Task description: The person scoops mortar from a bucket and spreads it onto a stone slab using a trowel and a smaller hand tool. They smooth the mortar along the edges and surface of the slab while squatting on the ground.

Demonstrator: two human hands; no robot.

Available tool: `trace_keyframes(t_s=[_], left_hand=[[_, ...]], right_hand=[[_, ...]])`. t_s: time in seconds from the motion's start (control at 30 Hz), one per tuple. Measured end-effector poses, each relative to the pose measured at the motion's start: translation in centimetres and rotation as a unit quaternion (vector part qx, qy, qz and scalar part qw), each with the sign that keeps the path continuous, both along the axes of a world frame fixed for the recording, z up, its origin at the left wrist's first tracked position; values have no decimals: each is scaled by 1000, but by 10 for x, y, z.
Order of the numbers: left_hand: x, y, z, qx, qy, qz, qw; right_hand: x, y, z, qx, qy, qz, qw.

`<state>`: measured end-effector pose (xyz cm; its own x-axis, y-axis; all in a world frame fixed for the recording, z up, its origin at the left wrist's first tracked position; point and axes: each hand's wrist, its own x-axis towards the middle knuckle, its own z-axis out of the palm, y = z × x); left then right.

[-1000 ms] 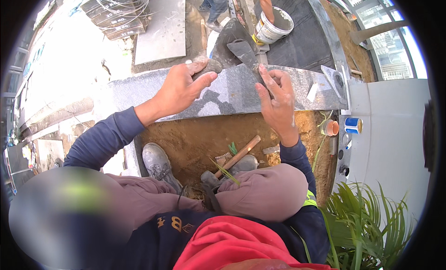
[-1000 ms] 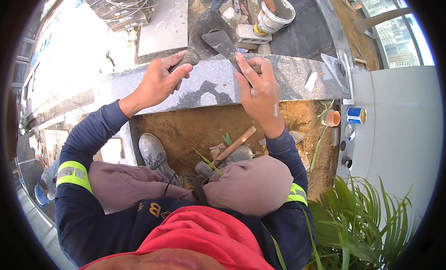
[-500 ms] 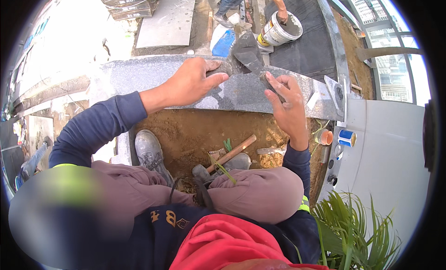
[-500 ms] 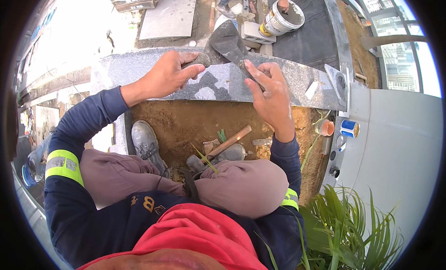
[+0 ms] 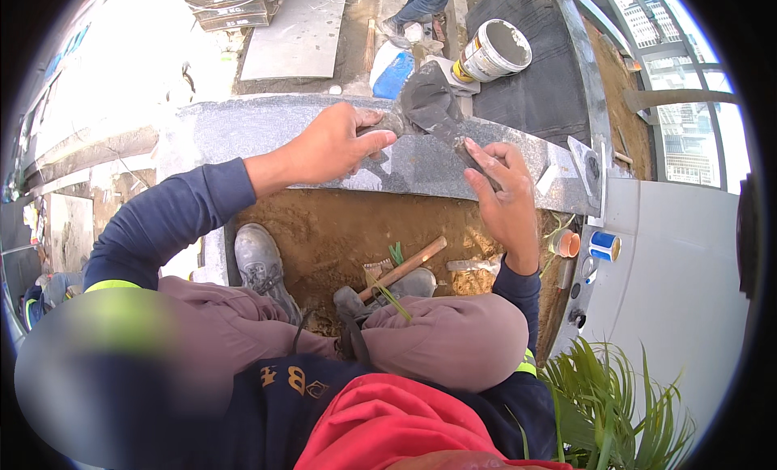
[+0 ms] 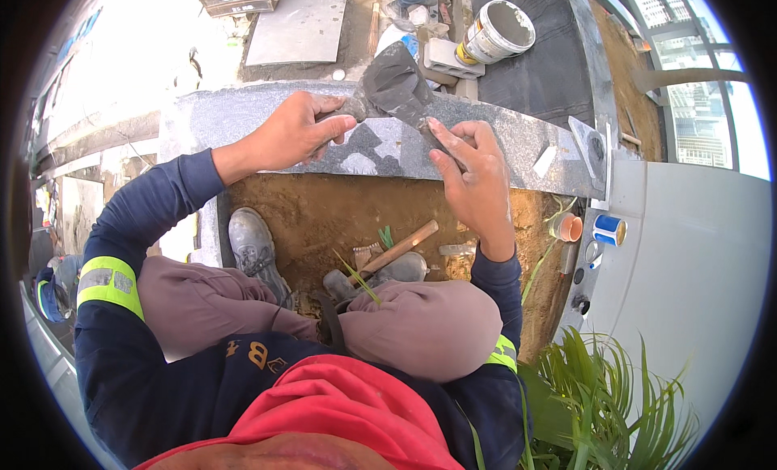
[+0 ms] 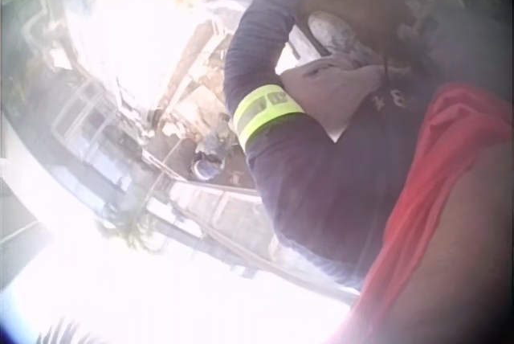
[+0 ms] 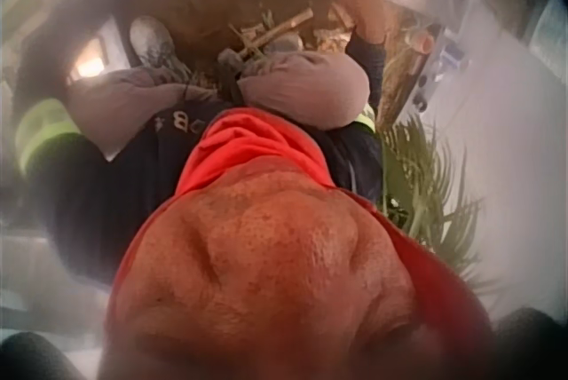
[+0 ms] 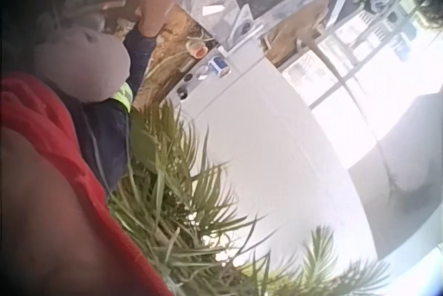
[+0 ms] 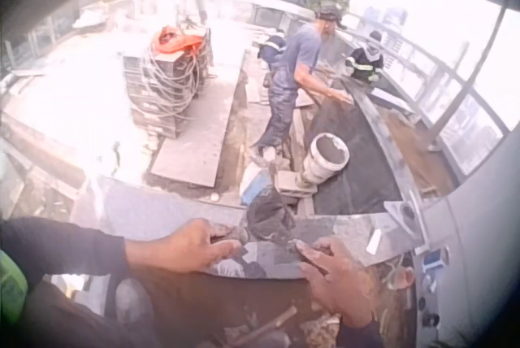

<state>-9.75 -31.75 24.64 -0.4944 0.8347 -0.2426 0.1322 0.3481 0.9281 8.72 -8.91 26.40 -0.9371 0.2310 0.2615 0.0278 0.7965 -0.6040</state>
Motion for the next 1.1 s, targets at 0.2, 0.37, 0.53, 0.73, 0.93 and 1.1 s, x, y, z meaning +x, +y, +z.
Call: trace_keyframes(t_s=[0.2, 0.37, 0.53, 0.73, 0.93, 1.1], left_hand=[[-2, -1, 5, -9, -20, -12, 1000], [-3, 1, 10, -20, -62, 21, 998], [-17, -4, 3, 30, -95, -29, 995], [-18, 2, 12, 84, -161, -80, 980], [-20, 3, 17, 100, -156, -93, 978], [-27, -5, 15, 148, -161, -103, 970]], right_hand=[[-9, 3, 0, 22, -26, 20, 999], [-5, 3, 3, 13, -15, 5, 1000], [-4, 28, 2, -52, 41, 11, 998], [-6, 78, -17, -230, 34, 22, 972], [-21, 76, -26, -113, 57, 34, 991], [-8, 77, -40, -60, 35, -10, 998]])
